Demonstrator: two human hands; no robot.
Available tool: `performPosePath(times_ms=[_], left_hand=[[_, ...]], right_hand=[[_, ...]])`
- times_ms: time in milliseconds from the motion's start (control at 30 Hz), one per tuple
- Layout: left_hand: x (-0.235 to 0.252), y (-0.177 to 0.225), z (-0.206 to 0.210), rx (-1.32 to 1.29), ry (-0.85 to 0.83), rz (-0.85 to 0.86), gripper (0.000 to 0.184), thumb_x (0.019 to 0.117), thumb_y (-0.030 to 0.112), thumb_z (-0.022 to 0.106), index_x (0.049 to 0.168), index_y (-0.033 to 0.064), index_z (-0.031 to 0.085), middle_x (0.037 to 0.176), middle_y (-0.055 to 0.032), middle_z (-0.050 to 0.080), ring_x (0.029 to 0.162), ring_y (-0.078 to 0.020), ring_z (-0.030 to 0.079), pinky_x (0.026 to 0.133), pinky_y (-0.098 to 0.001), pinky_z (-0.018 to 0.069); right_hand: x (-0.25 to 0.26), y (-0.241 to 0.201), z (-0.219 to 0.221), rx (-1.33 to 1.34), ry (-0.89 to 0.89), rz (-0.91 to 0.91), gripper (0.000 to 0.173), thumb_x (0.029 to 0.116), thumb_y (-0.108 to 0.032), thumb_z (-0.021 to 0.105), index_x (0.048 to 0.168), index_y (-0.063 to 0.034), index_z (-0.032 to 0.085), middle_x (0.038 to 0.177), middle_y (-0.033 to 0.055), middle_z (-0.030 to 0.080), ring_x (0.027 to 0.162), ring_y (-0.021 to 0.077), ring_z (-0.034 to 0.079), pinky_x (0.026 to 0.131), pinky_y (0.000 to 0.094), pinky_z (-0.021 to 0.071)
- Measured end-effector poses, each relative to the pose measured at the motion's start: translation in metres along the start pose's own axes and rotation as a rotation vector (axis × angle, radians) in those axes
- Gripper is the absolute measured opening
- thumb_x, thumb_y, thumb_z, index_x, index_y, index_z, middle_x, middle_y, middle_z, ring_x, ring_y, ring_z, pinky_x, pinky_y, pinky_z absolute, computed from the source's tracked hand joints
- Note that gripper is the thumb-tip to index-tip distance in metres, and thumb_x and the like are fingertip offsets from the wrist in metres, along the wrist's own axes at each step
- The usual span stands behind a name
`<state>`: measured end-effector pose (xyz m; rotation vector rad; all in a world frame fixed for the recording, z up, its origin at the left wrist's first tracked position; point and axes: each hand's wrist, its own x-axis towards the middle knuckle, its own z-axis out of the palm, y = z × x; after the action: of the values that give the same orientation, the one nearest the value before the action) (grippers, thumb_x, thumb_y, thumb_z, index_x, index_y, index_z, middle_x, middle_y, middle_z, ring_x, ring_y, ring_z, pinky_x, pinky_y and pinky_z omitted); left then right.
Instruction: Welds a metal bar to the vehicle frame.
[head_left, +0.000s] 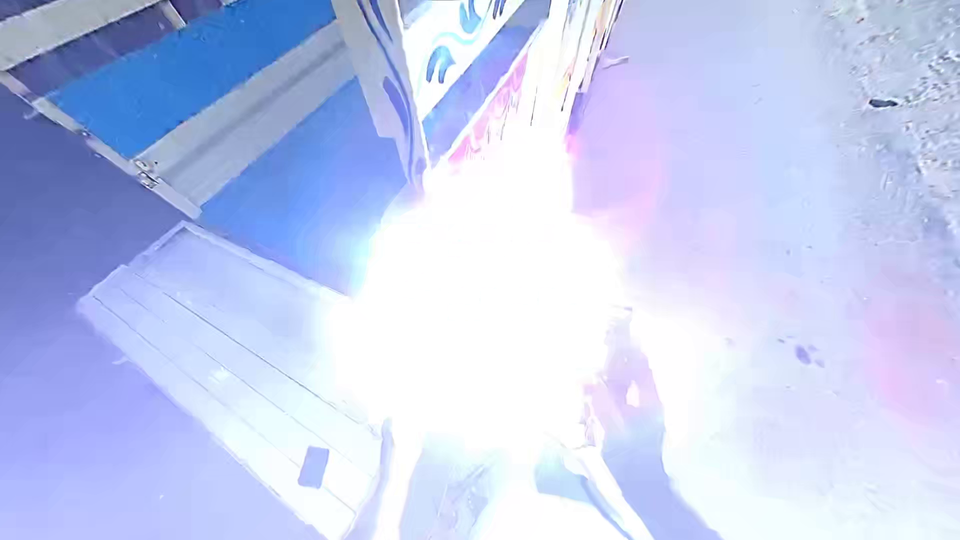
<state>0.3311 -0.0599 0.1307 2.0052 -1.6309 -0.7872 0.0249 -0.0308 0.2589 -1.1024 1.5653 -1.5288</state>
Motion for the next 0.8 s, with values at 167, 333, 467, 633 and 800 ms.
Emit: performPosePath(times_ms=[167, 333, 467, 633, 800], left_hand=[[0.0008, -0.0021, -0.0014, 0.014, -0.033, 0.003, 0.052, 0.1041, 0.047, 0.051, 0.123, 0.0014, 0.066, 0.083, -0.0128, 0.07, 0.075, -0.0271, 0.07, 0.075, -0.0513, 0.0582], [0.0018, -0.0072, 0.0025, -0.015, -0.002, 0.043, 0.049, 0.1039, 0.046, 0.052, 0.116, 0.001, 0.067, 0.077, -0.0105, 0.067, 0.071, -0.0242, 0.067, 0.071, -0.0482, 0.0571], [0.0021, -0.007, 0.0035, -0.017, 0.011, 0.047, 0.049, 0.1037, 0.048, 0.051, 0.112, 0.0021, 0.067, 0.074, -0.0092, 0.065, 0.068, -0.0235, 0.066, 0.068, -0.0475, 0.057], [0.0023, -0.0076, 0.0047, 0.005, 0.024, 0.055, 0.051, 0.1036, 0.049, 0.05, 0.112, 0.0019, 0.068, 0.074, -0.0099, 0.066, 0.068, -0.025, 0.066, 0.069, -0.0492, 0.0568], [0.003, -0.007, 0.0038, -0.035, 0.004, 0.034, 0.054, 0.1031, 0.052, 0.049, 0.116, 0.0038, 0.068, 0.078, -0.0093, 0.068, 0.072, -0.0232, 0.068, 0.071, -0.0487, 0.0581]], right_hand=[[0.0003, -0.0002, -0.003, -0.001, -0.037, -0.062, 0.08, 0.097, -0.034, 0.062, 0.161, -0.0107, 0.019, 0.092, 0.0079, 0.065, 0.055, 0.0194, 0.062, 0.046, 0.0377, 0.0573], [0.0035, 0.0029, 0.002, -0.039, -0.063, -0.069, 0.08, 0.0967, -0.038, 0.063, 0.161, -0.0121, 0.023, 0.085, 0.0055, 0.065, 0.051, 0.018, 0.061, 0.044, 0.0368, 0.0571], [0.0048, 0.0029, 0.0037, -0.031, -0.076, -0.064, 0.08, 0.0963, -0.038, 0.064, 0.161, -0.0128, 0.023, 0.081, 0.005, 0.064, 0.05, 0.0188, 0.06, 0.043, 0.037, 0.0566], [0.0058, 0.0046, 0.0036, -0.053, -0.071, -0.101, 0.079, 0.0966, -0.037, 0.064, 0.161, -0.0132, 0.026, 0.091, 0.005, 0.066, 0.054, 0.0176, 0.06, 0.045, 0.0368, 0.0566], [0.0033, 0.0026, 0.002, -0.018, -0.069, -0.061, 0.079, 0.0958, -0.034, 0.066, 0.161, -0.0127, 0.025, 0.095, 0.0074, 0.067, 0.053, 0.0185, 0.061, 0.045, 0.0373, 0.0579]])
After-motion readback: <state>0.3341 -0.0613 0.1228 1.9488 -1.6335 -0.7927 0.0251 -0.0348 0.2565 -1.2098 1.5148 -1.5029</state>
